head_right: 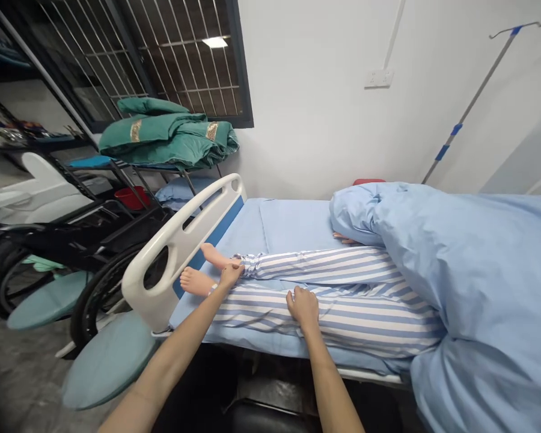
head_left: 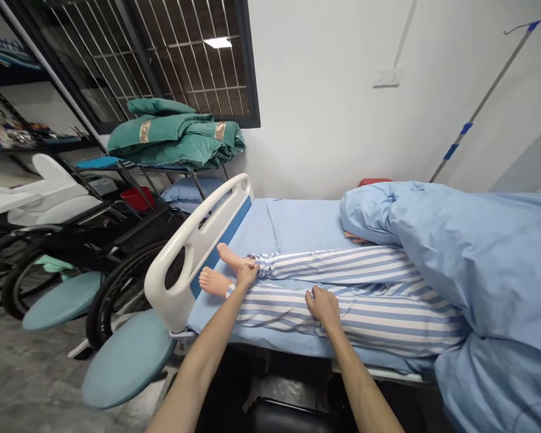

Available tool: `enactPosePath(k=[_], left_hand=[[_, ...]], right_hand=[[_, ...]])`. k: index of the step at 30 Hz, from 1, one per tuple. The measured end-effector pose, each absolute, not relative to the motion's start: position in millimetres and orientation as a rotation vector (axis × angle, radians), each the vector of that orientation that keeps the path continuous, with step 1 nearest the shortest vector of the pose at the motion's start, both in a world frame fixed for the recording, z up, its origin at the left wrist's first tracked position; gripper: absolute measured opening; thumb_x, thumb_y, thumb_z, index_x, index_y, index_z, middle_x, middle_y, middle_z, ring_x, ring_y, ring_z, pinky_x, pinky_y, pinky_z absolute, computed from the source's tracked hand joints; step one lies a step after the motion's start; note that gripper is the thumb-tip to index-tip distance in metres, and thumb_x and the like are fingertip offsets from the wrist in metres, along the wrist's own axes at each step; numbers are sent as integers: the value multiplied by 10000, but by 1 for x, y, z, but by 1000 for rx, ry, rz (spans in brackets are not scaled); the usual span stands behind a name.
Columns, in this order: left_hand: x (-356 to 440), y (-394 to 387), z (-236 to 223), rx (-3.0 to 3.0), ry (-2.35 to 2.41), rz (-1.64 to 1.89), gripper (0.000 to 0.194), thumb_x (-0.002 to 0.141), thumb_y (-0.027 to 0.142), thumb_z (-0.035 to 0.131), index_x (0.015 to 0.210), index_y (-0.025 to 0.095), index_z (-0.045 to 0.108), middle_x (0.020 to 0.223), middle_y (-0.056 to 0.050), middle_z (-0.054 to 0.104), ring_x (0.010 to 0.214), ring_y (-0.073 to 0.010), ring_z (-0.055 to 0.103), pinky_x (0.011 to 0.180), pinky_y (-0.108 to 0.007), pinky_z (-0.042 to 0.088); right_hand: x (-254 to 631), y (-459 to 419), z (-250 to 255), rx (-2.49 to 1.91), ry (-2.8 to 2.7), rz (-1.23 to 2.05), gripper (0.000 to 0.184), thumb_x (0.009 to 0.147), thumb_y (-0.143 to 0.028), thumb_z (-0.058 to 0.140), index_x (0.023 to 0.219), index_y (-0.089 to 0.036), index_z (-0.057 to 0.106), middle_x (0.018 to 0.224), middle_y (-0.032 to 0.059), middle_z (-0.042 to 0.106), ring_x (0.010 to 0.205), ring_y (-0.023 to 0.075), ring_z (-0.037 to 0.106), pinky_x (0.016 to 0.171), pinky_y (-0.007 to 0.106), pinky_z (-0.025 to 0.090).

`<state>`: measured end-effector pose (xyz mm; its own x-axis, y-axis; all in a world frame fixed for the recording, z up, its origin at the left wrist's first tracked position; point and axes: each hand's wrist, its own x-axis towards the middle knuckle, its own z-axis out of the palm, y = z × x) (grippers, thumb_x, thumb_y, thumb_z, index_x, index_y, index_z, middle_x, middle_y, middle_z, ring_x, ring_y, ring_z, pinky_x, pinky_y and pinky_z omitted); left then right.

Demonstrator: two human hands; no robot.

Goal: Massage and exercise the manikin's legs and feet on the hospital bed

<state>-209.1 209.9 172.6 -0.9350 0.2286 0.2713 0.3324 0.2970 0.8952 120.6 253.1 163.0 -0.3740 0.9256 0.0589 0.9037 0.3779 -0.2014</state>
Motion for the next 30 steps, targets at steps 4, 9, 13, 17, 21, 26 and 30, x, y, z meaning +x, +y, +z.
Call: enactPosePath(k=[4,9,13,17,21,26,30], left_hand=[[-214,213,160,-226,-2457,-1505,370,949,240,187,870,160,540,1002,-215,593,1158,-360,512,865,-453,340],[-218,218,151,-163,-2475,-1444,321,936,301,268,844,175,548,906,-162,601,1012,-336,543,793,-402,345],[-224,219,143,-437,-2285,-1724,352,953,355,265,818,208,555,702,-93,562,852,-284,558,728,-365,338],[-227,216,145,-283,-2436,-1527,380,960,259,216,899,174,582,766,-127,593,915,-293,569,741,-373,337],[-228,209,160,-600,-2699,-1310,248,916,304,426,852,160,618,850,-150,632,960,-289,570,768,-355,347],[-236,203,177,-1404,-2643,-1209,241,888,352,472,821,190,637,855,-87,679,849,-217,597,773,-301,373],[-237,204,176,-1290,-2727,-1309,168,859,316,517,844,196,635,867,-105,663,930,-257,600,809,-327,375]], right_hand=[[117,253,162,-1714,-2472,146,337,970,-346,394,939,-175,683,927,106,734,858,239,674,728,304,383],[116,252,162,-1740,-2462,107,329,967,-353,400,927,-191,683,924,81,732,851,218,661,703,287,355],[116,250,165,-1759,-2455,107,323,969,-350,399,923,-198,680,913,71,729,846,206,654,692,282,342],[115,249,168,-1765,-2460,104,315,968,-345,401,929,-198,677,916,66,728,853,197,654,689,278,337],[115,250,166,-1768,-2460,100,320,968,-340,393,928,-196,676,915,69,725,849,197,652,684,274,337],[115,251,165,-1754,-2451,103,310,961,-338,408,921,-195,681,904,71,725,831,201,652,679,279,335],[115,251,163,-1742,-2456,90,311,960,-333,409,918,-192,683,897,71,729,828,209,655,690,285,338]])
